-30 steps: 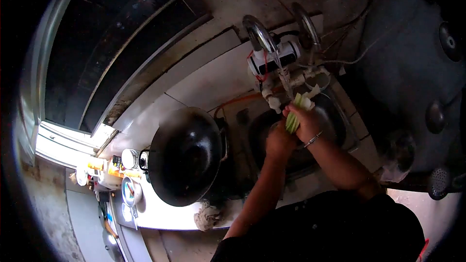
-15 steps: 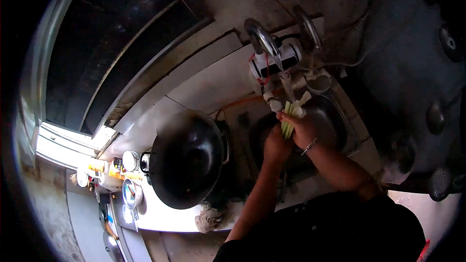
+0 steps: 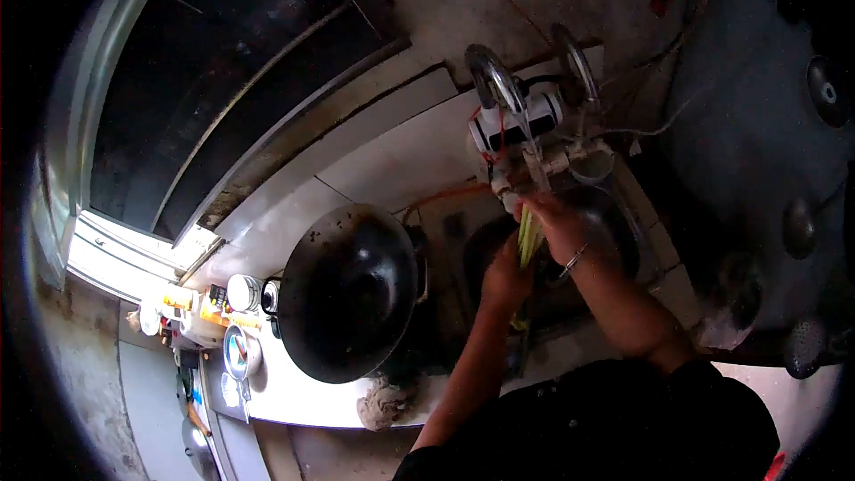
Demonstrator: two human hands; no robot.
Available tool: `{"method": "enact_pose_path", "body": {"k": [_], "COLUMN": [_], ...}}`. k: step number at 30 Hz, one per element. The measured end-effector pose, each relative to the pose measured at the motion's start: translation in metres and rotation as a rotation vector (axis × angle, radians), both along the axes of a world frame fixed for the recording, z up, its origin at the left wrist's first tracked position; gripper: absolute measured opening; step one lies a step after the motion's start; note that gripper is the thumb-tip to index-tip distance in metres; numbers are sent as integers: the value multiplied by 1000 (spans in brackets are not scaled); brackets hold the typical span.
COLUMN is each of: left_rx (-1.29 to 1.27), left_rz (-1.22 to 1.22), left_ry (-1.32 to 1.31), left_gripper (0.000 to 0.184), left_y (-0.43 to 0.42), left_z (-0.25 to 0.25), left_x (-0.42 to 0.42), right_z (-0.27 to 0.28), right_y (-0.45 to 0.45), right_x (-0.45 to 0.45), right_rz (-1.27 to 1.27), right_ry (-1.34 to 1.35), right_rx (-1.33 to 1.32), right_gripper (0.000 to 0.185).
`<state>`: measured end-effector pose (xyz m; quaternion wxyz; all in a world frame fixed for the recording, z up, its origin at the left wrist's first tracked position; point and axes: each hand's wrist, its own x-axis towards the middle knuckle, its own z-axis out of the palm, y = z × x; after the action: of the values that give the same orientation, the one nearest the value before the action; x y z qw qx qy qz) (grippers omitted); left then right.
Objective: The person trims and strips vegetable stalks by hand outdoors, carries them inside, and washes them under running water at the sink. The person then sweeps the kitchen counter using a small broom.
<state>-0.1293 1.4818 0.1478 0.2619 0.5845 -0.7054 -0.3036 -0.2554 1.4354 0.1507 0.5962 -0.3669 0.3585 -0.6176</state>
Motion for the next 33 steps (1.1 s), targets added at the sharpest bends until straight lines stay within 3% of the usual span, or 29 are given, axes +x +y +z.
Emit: {"method": "enact_pose_path", "body": {"k": [2,6,8,10,13,15,16,18,19,21,23,26,29,31,32,33], "left_rx": [30,109,118,3,80,151,223,131,41,95,159,321,187,326,326,216], "left_rz": [1,-12,-5,-20,-89,-84,-93,-103,-135,-146,-150,-119,-171,33,54,-4], "left_ry": [-28,-16,-19,18,-29,0,28,42,53,10,-37,39,-129,153,153,27], "left_gripper": [51,52,52,53,53,53,52,51,50,49,47,46,43,41,41,40], "left_y": [0,-2,-1,1,2,4,6,17,21,18,19,21,25,33,39,48], "left_z": [-4,-3,-4,-8,-4,-1,1,3,3,-8,-22,-34,-34,-42,-36,-23], "left_x": [3,10,15,24,33,33,33,37,40,46,54,62,65,69,72,73], "right_z": [-6,11,22,48,92,83,84,90,85,67,44,19,1,1,3,16], "right_y": [-5,-13,-30,-50,-61,-95,-98,-102,-106,-121,-144,-188,-220,-235,-240,-240], "right_x": [-5,-19,-31,-50,-59,-73,-75,-76,-78,-84,-87,-112,-130,-137,-140,-150], "right_rz": [106,178,-30,-105,-231,-477,-460,-498,-477,-683,-603,-452,-628,-731,-764,-401], "right_ry": [270,393,578,773,903,1218,1210,1567,1553,1543,1344,1560,1835,1953,1986,2016], "right_rx": [-65,19,-67,-132,-315,-601,-616,-615,-644,-791,-659,-463,-745,-895,-950,-733], "right_gripper": [31,30,32,35,38,43,43,45,45,41,37,43,31,27,26,28]}}
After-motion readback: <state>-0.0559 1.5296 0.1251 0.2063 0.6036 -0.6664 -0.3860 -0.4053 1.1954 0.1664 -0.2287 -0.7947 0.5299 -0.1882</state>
